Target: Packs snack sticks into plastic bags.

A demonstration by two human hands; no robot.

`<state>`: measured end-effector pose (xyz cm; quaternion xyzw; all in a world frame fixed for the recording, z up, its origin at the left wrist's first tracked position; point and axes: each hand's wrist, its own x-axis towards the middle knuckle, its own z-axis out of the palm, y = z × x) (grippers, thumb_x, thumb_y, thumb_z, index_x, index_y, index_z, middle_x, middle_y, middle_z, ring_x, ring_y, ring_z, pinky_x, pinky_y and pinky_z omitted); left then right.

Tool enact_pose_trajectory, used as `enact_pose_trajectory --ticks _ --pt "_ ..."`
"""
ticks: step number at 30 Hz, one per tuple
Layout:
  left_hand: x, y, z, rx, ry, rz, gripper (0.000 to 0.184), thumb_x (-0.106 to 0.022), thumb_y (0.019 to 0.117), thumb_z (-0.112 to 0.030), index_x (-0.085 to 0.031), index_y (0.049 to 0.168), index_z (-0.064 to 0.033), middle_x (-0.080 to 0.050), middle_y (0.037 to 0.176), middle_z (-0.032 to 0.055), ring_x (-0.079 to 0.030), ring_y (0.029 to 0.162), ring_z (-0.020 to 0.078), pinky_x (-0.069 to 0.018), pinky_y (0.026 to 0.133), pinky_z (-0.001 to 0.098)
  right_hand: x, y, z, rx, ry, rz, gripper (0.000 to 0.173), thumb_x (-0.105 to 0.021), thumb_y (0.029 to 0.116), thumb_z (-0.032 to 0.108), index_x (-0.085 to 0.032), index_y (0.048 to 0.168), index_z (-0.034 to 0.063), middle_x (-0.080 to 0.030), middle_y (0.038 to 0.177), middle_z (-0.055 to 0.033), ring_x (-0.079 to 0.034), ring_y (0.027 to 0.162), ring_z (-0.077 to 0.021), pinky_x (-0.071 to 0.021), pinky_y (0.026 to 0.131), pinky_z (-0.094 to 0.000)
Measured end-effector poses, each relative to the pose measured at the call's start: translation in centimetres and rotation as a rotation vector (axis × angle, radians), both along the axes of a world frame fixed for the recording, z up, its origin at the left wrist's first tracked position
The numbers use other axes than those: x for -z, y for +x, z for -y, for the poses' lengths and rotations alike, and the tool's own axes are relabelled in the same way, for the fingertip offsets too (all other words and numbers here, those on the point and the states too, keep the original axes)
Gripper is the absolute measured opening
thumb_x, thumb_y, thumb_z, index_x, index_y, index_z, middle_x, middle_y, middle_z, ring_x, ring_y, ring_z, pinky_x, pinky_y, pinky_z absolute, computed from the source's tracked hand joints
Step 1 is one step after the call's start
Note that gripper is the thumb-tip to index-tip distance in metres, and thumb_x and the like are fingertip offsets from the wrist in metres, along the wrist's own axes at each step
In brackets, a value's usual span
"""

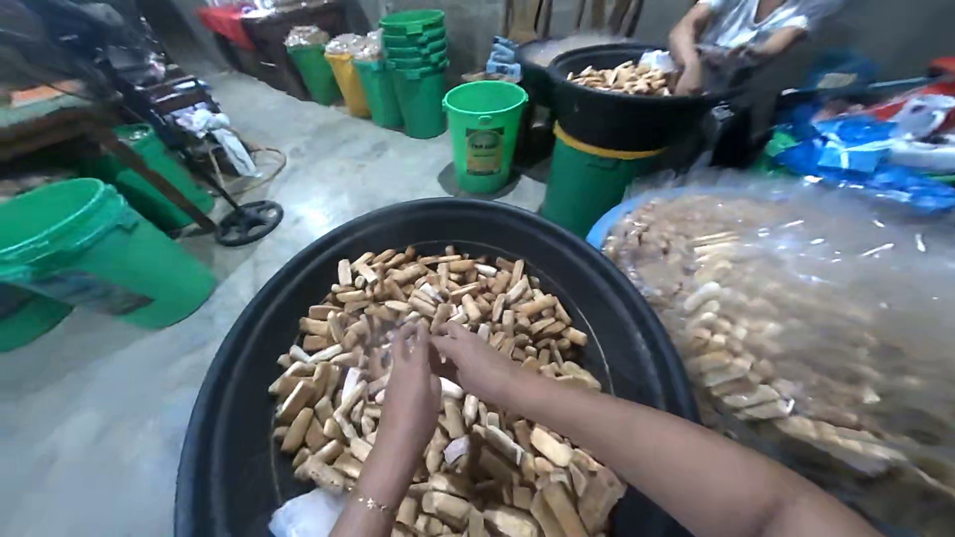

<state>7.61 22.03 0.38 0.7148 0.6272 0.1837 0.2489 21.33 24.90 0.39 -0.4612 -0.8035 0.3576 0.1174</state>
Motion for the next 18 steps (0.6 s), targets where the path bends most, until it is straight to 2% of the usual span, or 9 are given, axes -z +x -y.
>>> enact_pose_trajectory --ticks 3,7,9,11,13,15,16,17,18 --pt "0.0 -0.9 -0.2 -0.024 0.144 0.102 0.059 -0.052 0.0916 0.01 -0.045 0.149 0.0033 -0.039 0.153 0.028 -0.054 0.129 0.0389 -0.0504 0.102 0.046 1.2 -0.4 1.1 -0.046 0.374 -0.054 0.033 -0.055 0.0994 -0.003 -0.063 0.132 -0.0041 -0.06 0.128 -0.031 -0.069 0.104 -0.0431 -0.0582 0.088 -0.0503" --pt "-0.8 -1.5 -0.1 0.034 0.013 0.128 0.064 -0.055 0.0898 0.01 -0.043 0.152 0.0013 -0.036 0.155 0.0276 -0.046 0.136 0.0417 -0.043 0.109 0.0532 -0.5 -0.6 0.8 -0.043 -0.007 -0.143 0.039 -0.056 0.1 -0.002 -0.056 0.139 -0.0075 -0.056 0.137 -0.0295 -0.058 0.125 -0.0389 -0.0451 0.109 -0.0467" --pt "-1.3 0.6 1.2 0.116 0.008 0.048 0.065 -0.058 0.0891 0.011 -0.041 0.152 0.0031 -0.034 0.156 0.0279 -0.055 0.128 0.0402 -0.0511 0.102 0.0481 -0.3 -0.5 0.5 0.002 -0.078 -0.123 0.034 -0.059 0.0992 0.0 -0.058 0.13 -0.012 -0.061 0.13 -0.0307 -0.06 0.123 -0.0391 -0.0434 0.11 -0.0479" --pt "-1.6 2.2 2.6 0.185 0.052 -0.042 0.062 -0.058 0.0912 0.009 -0.042 0.151 0.0042 -0.034 0.158 0.0267 -0.067 0.111 0.0367 -0.0579 0.09 0.0441 0.0 -0.4 0.4 0.042 -0.119 -0.084 0.033 -0.053 0.1037 0.004 -0.057 0.131 -0.0134 -0.061 0.13 -0.0304 -0.059 0.124 -0.0379 -0.0413 0.111 -0.0477" --pt "-1.7 0.8 2.8 0.227 0.257 -0.007 0.045 -0.058 0.0934 0.006 -0.059 0.139 0.0023 -0.05 0.148 0.0241 -0.069 0.108 0.0331 -0.0587 0.089 0.0428 -0.5 -0.1 0.6 0.025 -0.016 -0.065 0.031 -0.053 0.1043 0.008 -0.061 0.127 -0.0119 -0.063 0.127 -0.0295 -0.061 0.122 -0.0383 -0.0433 0.109 -0.0489" --pt "-2.1 -2.7 1.6 0.134 0.515 0.242 0.027 -0.057 0.0937 0.0 -0.07 0.117 0.0042 -0.064 0.13 0.0221 -0.066 0.116 0.0282 -0.0557 0.096 0.0397 -1.7 0.4 1.3 0.057 0.161 -0.172 0.032 -0.061 0.1005 0.011 -0.065 0.125 -0.01 -0.066 0.124 -0.0283 -0.065 0.117 -0.0368 -0.0479 0.106 -0.0455" --pt "-2.4 -4.3 0.9 0.026 0.54 0.38 0.029 -0.055 0.0969 -0.008 -0.065 0.119 0.0089 -0.064 0.128 0.0219 -0.064 0.118 0.0228 -0.0548 0.097 0.0351 -2.2 0.5 1.4 0.072 0.211 -0.258 0.036 -0.062 0.0997 0.012 -0.064 0.13 -0.0074 -0.066 0.126 -0.0267 -0.065 0.117 -0.0343 -0.0489 0.105 -0.0429" --pt "-2.8 -5.7 0.5 -0.071 0.444 0.503 0.042 -0.055 0.0998 -0.016 -0.055 0.132 0.01 -0.062 0.131 0.0183 -0.062 0.119 0.0164 -0.0536 0.097 0.0315 -2.6 0.6 1.6 0.069 0.221 -0.335 0.039 -0.062 0.0996 0.012 -0.063 0.134 -0.0045 -0.065 0.13 -0.0252 -0.065 0.119 -0.0323 -0.0486 0.106 -0.0418" --pt "-2.9 -6.7 0.2 -0.129 0.269 0.619 0.049 -0.053 0.1018 -0.023 -0.046 0.141 0.0053 -0.062 0.126 0.01 -0.062 0.111 0.0091 -0.0535 0.093 0.0281 -2.9 0.7 1.9 0.04 0.214 -0.384 0.04 -0.061 0.1003 0.013 -0.062 0.136 -0.0032 -0.065 0.131 -0.025 -0.064 0.119 -0.0322 -0.0483 0.106 -0.0429"
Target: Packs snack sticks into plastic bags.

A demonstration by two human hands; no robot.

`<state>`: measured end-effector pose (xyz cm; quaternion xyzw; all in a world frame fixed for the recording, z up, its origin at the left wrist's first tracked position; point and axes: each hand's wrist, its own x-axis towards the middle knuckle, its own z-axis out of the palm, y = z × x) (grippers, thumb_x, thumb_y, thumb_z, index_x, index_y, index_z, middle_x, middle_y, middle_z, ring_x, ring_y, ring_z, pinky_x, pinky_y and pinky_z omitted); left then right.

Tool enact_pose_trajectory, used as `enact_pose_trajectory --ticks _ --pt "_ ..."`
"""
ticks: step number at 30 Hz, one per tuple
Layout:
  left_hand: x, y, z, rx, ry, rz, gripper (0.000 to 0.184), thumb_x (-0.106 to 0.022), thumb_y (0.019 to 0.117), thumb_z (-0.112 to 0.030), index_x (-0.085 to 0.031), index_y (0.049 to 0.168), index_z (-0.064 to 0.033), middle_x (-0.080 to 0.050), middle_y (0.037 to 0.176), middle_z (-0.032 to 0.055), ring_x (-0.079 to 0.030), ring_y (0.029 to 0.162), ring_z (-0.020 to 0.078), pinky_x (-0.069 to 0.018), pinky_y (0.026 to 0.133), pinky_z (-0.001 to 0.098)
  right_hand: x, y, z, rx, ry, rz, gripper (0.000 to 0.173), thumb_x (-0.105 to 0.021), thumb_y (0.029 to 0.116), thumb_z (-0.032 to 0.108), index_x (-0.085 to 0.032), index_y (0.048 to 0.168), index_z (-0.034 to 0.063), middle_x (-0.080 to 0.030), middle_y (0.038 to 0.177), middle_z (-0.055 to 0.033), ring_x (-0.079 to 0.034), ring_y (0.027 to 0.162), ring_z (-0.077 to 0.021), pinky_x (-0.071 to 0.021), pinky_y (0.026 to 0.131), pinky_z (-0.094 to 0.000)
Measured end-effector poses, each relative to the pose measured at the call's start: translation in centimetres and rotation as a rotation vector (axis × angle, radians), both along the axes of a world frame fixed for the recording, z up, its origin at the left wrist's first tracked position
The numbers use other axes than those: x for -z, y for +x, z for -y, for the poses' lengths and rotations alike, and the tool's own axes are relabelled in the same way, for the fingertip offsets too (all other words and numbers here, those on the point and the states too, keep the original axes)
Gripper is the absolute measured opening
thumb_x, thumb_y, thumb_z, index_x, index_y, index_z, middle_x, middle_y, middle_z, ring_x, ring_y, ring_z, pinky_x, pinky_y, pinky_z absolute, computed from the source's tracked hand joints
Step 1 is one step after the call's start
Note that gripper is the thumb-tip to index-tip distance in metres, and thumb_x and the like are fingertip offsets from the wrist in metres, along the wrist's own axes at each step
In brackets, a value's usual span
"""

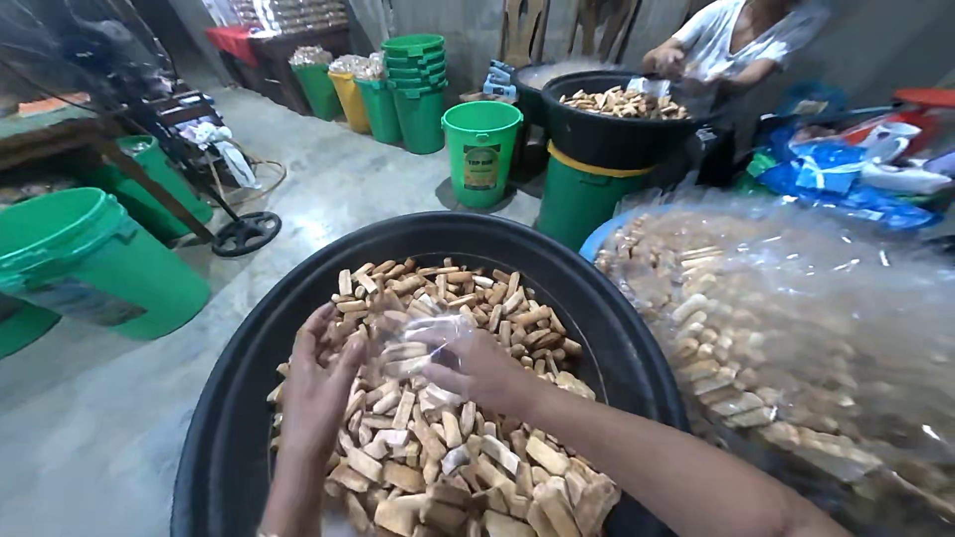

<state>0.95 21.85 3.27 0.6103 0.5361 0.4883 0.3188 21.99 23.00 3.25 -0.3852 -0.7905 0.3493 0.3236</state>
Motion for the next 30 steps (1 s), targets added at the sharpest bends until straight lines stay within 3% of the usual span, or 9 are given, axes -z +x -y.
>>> enact_pose_trajectory --ticks 6,8,11,13,15,18,21,28,30 --pt "2.4 1.4 -1.2 0.168 -0.423 0.395 0.024 -0.036 0.1092 -0.009 -0.059 0.103 -0.0071 -0.068 0.082 -0.0049 -0.066 0.074 0.0038 -0.0575 0.071 0.0228 -1.2 0.9 -0.3 -0.287 -0.148 0.222 0.041 -0.056 0.1042 0.008 -0.056 0.145 -0.0006 -0.067 0.122 -0.0278 -0.067 0.107 -0.0367 -0.0499 0.099 -0.048" --pt "2.8 2.9 -1.6 -0.013 -0.385 0.32 0.025 -0.037 0.111 -0.014 -0.058 0.104 -0.0034 -0.063 0.077 -0.0036 -0.062 0.067 0.0031 -0.0545 0.063 0.0212 -1.1 0.0 0.2 -0.234 -0.193 0.336 0.044 -0.049 0.106 0.005 -0.05 0.15 0.0026 -0.067 0.118 -0.0297 -0.066 0.106 -0.0424 -0.0488 0.098 -0.0543" --pt "4.0 3.0 -2.0 -0.212 -0.276 0.115 0.032 -0.039 0.111 -0.017 -0.06 0.116 0.0062 -0.061 0.09 0.0054 -0.058 0.077 0.0069 -0.0505 0.075 0.0259 1.0 -2.6 1.3 -0.206 -0.218 0.484 0.05 -0.041 0.1094 0.01 -0.035 0.158 0.0055 -0.066 0.117 -0.0316 -0.066 0.108 -0.0492 -0.0497 0.095 -0.0629" --pt "4.1 1.4 -2.5 -0.342 -0.274 0.075 0.037 -0.037 0.1119 -0.022 -0.06 0.119 0.007 -0.062 0.095 0.0097 -0.06 0.08 0.0104 -0.0514 0.076 0.0305 2.1 -2.0 0.2 -0.115 -0.099 0.348 0.04 -0.047 0.1051 0.003 -0.055 0.144 0.001 -0.068 0.118 -0.0289 -0.068 0.109 -0.0451 -0.0516 0.097 -0.0591" --pt "4.1 -0.2 -2.9 -0.437 -0.31 0.145 0.043 -0.031 0.1133 -0.025 -0.059 0.117 0.0068 -0.06 0.093 0.0091 -0.058 0.078 0.011 -0.05 0.073 0.0303 3.2 0.0 -2.9 0.025 -0.029 0.391 0.036 -0.047 0.1023 -0.002 -0.061 0.135 -0.0027 -0.065 0.128 -0.0273 -0.065 0.118 -0.042 -0.0497 0.102 -0.0554" --pt "4.3 -0.8 -3.4 -0.497 -0.376 0.319 0.045 -0.028 0.1137 -0.031 -0.06 0.11 0.0011 -0.062 0.079 0.0024 -0.058 0.061 0.0069 -0.0496 0.057 0.0242 6.7 2.7 -8.0 0.089 -0.065 0.742 0.055 -0.048 0.0989 -0.008 -0.045 0.152 0.0044 -0.045 0.152 -0.026 -0.044 0.141 -0.0464 -0.0389 0.111 -0.0626" --pt "4.9 -0.4 -3.7 -0.488 -0.452 0.464 0.043 -0.031 0.1134 -0.031 -0.059 0.111 0.001 -0.064 0.081 0.0045 -0.06 0.063 0.0102 -0.0517 0.06 0.0273 9.5 3.7 -9.7 0.029 -0.008 0.857 0.046 -0.045 0.1032 -0.004 -0.048 0.149 0.0014 -0.044 0.153 -0.0266 -0.041 0.143 -0.0473 -0.035 0.113 -0.0632" --pt "4.6 0.8 -3.6 -0.517 -0.454 0.727 0.043 -0.029 0.1134 -0.034 -0.057 0.108 -0.0007 -0.061 0.074 0.0034 -0.059 0.057 0.0098 -0.0538 0.055 0.0261 3.5 3.6 -5.1 0.32 0.339 0.049 0.027 -0.061 0.0998 0.014 -0.069 0.117 -0.005 -0.073 0.107 -0.019 -0.073 0.098 -0.0256 -0.0588 0.091 -0.0396" --pt "3.7 1.6 -3.2 -0.48 -0.427 0.729 0.045 -0.028 0.1136 -0.032 -0.058 0.108 0.0008 -0.062 0.075 0.0038 -0.06 0.058 0.0099 -0.0536 0.056 0.0261 2.3 2.3 -3.1 0.245 0.458 -0.104 0.024 -0.064 0.0965 0.017 -0.071 0.11 -0.0008 -0.072 0.114 -0.0154 -0.069 0.107 -0.0194 -0.0563 0.094 -0.0322"
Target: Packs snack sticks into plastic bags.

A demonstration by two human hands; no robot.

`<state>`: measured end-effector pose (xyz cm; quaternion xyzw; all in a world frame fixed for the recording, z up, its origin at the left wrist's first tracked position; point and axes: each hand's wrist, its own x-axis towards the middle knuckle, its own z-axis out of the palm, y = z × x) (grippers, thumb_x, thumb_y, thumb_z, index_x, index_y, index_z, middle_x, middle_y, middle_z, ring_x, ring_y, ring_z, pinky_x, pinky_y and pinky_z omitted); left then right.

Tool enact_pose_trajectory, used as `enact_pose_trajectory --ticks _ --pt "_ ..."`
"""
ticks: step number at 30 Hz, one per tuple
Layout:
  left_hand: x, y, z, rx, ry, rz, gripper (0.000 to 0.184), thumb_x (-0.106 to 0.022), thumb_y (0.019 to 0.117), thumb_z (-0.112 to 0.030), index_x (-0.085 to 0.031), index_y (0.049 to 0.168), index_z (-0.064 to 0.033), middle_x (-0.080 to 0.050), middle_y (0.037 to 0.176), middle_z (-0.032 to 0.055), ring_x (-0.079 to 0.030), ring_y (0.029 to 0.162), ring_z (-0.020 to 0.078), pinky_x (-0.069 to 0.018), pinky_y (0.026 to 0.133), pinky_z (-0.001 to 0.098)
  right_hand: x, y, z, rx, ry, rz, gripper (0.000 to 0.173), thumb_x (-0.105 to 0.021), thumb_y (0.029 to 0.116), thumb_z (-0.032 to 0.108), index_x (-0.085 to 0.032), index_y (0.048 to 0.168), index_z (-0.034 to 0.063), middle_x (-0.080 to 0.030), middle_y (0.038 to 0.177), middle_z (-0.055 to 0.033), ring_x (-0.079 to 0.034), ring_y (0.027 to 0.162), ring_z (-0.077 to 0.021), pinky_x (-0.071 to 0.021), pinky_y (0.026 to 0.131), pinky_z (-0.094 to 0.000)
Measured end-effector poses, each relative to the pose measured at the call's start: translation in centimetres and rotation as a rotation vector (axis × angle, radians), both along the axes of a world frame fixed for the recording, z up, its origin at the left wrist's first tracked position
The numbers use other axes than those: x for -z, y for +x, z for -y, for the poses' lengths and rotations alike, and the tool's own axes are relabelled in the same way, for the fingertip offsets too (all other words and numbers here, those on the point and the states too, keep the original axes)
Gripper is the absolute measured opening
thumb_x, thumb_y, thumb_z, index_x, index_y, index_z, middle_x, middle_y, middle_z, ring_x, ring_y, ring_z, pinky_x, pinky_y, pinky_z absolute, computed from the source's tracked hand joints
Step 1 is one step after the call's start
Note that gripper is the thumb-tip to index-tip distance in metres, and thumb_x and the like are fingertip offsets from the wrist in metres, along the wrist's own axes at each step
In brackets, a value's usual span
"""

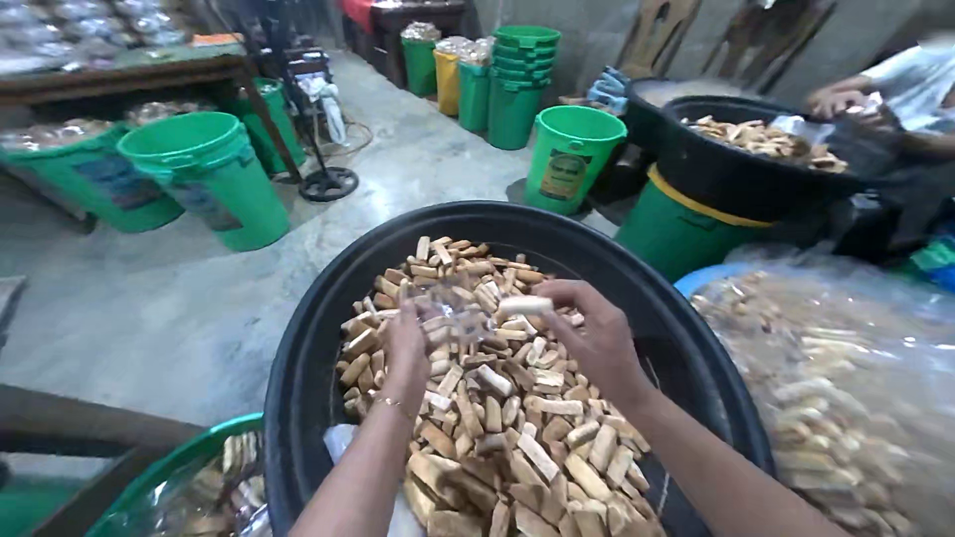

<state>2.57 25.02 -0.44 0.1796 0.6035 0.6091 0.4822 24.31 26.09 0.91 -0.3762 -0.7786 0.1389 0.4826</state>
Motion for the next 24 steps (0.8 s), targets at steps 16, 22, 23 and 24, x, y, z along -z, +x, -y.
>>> enact_pose_trajectory --ticks 16,22,23,24 --pt "-1.7 -2.7 0.1 -0.074 0.144 0.006 0.038 -0.029 0.1133 -0.028 -0.055 0.124 -0.0034 -0.066 0.095 0.0079 -0.066 0.076 0.0144 -0.0564 0.067 0.0301 3.5 1.5 -10.6 0.177 -0.756 0.717 0.043 -0.049 0.1044 0.007 -0.047 0.147 -0.0017 -0.055 0.142 -0.0282 -0.053 0.133 -0.0437 -0.0405 0.112 -0.0579" --pt "-1.9 -2.4 -0.1 -0.075 0.096 0.178 0.04 -0.03 0.113 -0.032 -0.052 0.131 -0.0037 -0.067 0.103 0.0114 -0.068 0.088 0.0194 -0.0576 0.076 0.0366 6.4 0.4 -10.3 0.134 -0.643 0.931 0.036 -0.053 0.1051 0.015 -0.059 0.137 -0.0011 -0.056 0.142 -0.0278 -0.047 0.137 -0.0474 -0.0357 0.113 -0.0618" --pt "-1.9 -2.3 -0.1 -0.097 0.093 0.203 0.04 -0.03 0.1129 -0.033 -0.052 0.131 -0.0034 -0.066 0.103 0.012 -0.068 0.087 0.0196 -0.0577 0.075 0.0362 5.1 0.3 -9.5 0.103 -0.651 0.901 0.036 -0.05 0.1068 0.016 -0.059 0.137 -0.0021 -0.058 0.138 -0.0283 -0.052 0.133 -0.0459 -0.0384 0.112 -0.0594" --pt "-1.9 -2.3 -0.1 -0.11 0.094 0.224 0.041 -0.031 0.1128 -0.033 -0.051 0.132 -0.0033 -0.065 0.102 0.0121 -0.067 0.087 0.0194 -0.058 0.075 0.0355 3.4 0.5 -8.3 0.067 -0.647 0.822 0.036 -0.048 0.1075 0.015 -0.059 0.136 -0.0042 -0.06 0.134 -0.0289 -0.056 0.129 -0.0442 -0.0409 0.111 -0.057"
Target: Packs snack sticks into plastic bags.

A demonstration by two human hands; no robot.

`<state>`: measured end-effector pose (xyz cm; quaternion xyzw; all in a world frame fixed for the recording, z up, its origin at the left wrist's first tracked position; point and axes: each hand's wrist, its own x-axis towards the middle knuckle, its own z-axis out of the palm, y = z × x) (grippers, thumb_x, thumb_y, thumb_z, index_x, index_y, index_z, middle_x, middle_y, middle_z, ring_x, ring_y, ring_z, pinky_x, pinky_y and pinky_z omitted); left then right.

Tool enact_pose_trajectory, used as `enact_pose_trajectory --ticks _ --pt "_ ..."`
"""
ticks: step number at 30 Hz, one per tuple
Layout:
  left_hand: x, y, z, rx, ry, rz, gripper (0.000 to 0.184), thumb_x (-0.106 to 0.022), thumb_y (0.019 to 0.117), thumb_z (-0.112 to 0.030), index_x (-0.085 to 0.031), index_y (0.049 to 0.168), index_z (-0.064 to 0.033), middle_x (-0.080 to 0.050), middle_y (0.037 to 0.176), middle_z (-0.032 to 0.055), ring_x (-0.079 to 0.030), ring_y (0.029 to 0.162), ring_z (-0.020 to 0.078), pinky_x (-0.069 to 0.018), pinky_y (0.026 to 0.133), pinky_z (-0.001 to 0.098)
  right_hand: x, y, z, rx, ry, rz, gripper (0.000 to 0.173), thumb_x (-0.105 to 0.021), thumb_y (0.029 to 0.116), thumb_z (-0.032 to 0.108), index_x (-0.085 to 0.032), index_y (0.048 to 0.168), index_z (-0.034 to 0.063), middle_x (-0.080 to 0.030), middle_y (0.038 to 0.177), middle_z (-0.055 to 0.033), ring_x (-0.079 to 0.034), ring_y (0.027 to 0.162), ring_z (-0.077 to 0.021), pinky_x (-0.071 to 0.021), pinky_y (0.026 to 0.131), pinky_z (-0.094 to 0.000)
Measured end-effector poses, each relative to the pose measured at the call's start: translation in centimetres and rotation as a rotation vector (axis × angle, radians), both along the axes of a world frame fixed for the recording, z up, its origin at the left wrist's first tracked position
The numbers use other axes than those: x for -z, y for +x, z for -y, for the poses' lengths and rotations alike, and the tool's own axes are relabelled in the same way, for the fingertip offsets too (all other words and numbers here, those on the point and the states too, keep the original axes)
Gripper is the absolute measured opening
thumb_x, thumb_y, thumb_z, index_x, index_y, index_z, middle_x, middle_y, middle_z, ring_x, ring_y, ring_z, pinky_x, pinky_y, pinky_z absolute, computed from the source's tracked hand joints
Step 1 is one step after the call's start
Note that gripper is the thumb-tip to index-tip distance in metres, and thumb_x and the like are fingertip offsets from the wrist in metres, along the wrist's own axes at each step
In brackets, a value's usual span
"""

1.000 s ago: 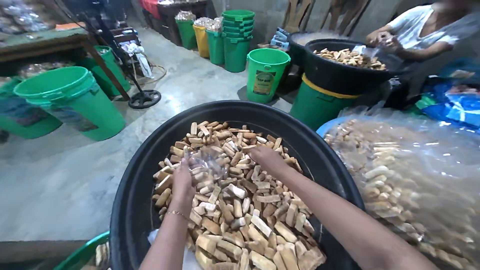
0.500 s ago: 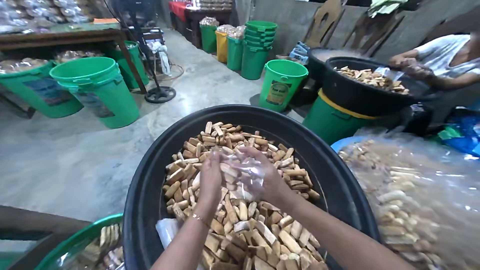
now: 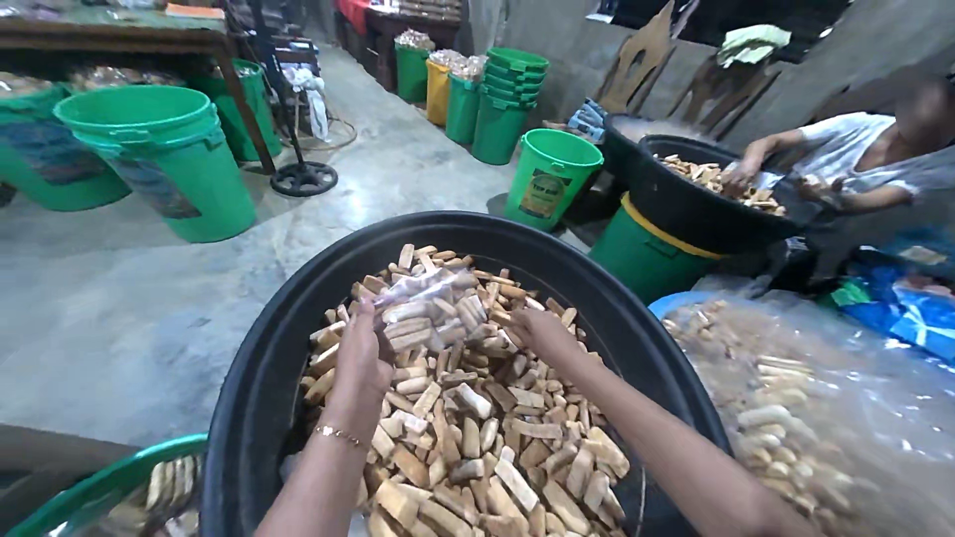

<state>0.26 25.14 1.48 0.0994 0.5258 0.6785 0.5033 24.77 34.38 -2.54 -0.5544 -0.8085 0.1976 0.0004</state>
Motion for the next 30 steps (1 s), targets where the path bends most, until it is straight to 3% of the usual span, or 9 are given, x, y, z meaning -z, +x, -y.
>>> enact_pose_trajectory --ticks 2,4,7,13,16,18,21,25,30 --pt "0.0 0.1 0.0 -0.023 0.006 0.033 0.041 -0.031 0.1127 -0.033 -0.052 0.13 -0.003 -0.065 0.098 0.0116 -0.067 0.082 0.019 -0.0581 0.071 0.0345 -3.3 0.8 3.1 0.015 0.121 -0.288 0.035 -0.05 0.1058 0.012 -0.06 0.134 -0.0057 -0.065 0.125 -0.0264 -0.065 0.114 -0.0367 -0.0497 0.102 -0.0488" --pt "-0.3 0.6 0.1 0.004 0.017 0.045 0.04 -0.03 0.1128 -0.033 -0.054 0.126 -0.0029 -0.065 0.092 0.01 -0.066 0.076 0.0176 -0.0577 0.067 0.0329 -5.5 1.4 5.9 0.052 0.331 -0.627 0.028 -0.057 0.101 0.014 -0.066 0.122 -0.0024 -0.07 0.102 -0.0128 -0.067 0.086 -0.0164 -0.0558 0.078 -0.0321" --pt "-0.7 2.1 1.0 0.139 0.063 0.019 0.043 -0.026 0.1135 -0.032 -0.057 0.12 -0.0039 -0.068 0.09 0.0082 -0.069 0.075 0.0167 -0.059 0.067 0.0328 -6.8 0.7 8.7 -0.053 0.549 -1.003 0.022 -0.06 0.0984 0.015 -0.069 0.112 0.0005 -0.067 0.099 0.0027 -0.062 0.088 0.0046 -0.0537 0.08 -0.0134" --pt "-1.3 4.7 2.5 0.336 0.157 0.025 0.046 -0.02 0.1138 -0.03 -0.057 0.117 -0.0036 -0.071 0.088 0.0063 -0.071 0.074 0.0154 -0.0606 0.067 0.0312 -4.2 -2.5 7.2 -0.233 0.866 -1.026 0.019 -0.063 0.1007 0.039 -0.073 0.114 0.0289 -0.054 0.127 0.0012 -0.05 0.122 -0.001 -0.0446 0.102 -0.0183" --pt "-1.2 4.6 2.4 0.341 0.204 0.038 0.05 -0.018 0.1135 -0.035 -0.057 0.122 -0.0038 -0.069 0.09 0.0082 -0.071 0.075 0.0172 -0.0611 0.067 0.0327 -4.3 -2.7 6.9 -0.308 0.833 -0.925 0.019 -0.062 0.1019 0.035 -0.074 0.114 0.0265 -0.055 0.141 -0.0095 -0.05 0.134 -0.0133 -0.0441 0.109 -0.0285" --pt "-0.9 4.4 2.4 0.41 0.316 0.004 0.049 -0.02 0.1129 -0.034 -0.054 0.132 -0.0047 -0.07 0.097 0.0089 -0.071 0.082 0.0178 -0.0614 0.072 0.0345 -4.7 -2.8 7.1 -0.291 0.699 -0.956 0.022 -0.062 0.1014 0.028 -0.077 0.116 0.0207 -0.056 0.143 -0.0152 -0.056 0.129 -0.0152 -0.05 0.106 -0.029" --pt "-1.2 4.7 3.1 0.543 0.446 0.005 0.035 -0.033 0.1108 -0.019 -0.041 0.141 -0.0041 -0.069 0.105 0.0056 -0.072 0.09 0.0141 -0.0618 0.081 0.0327 -4.8 -3.3 7.6 -0.247 0.605 -1.036 0.025 -0.058 0.1035 0.024 -0.076 0.119 0.0166 -0.061 0.133 -0.009 -0.058 0.122 -0.0073 -0.0498 0.104 -0.0231" --pt "-1.8 4.5 3.4 0.533 0.347 -0.044 0.026 -0.038 0.1099 -0.013 -0.043 0.133 -0.0022 -0.067 0.098 0.0024 -0.069 0.085 0.0092 -0.0605 0.079 0.0284 -6.8 -3.1 8.3 -0.305 0.57 -0.742 0.033 -0.049 0.1034 0.013 -0.073 0.124 0.0053 -0.071 0.106 -0.0148 -0.067 0.094 -0.0168 -0.055 0.088 -0.0297" --pt "-2.0 4.1 3.0 0.355 0.29 -0.037 0.015 -0.042 0.1085 -0.009 -0.055 0.114 -0.0038 -0.068 0.083 0.0023 -0.069 0.072 0.0097 -0.0605 0.069 0.0265 -9.4 -3.3 8.2 -0.402 0.325 -0.418 0.036 -0.046 0.1062 0.009 -0.065 0.137 0.0064 -0.073 0.114 -0.0204 -0.071 0.103 -0.0357 -0.0548 0.091 -0.0544"
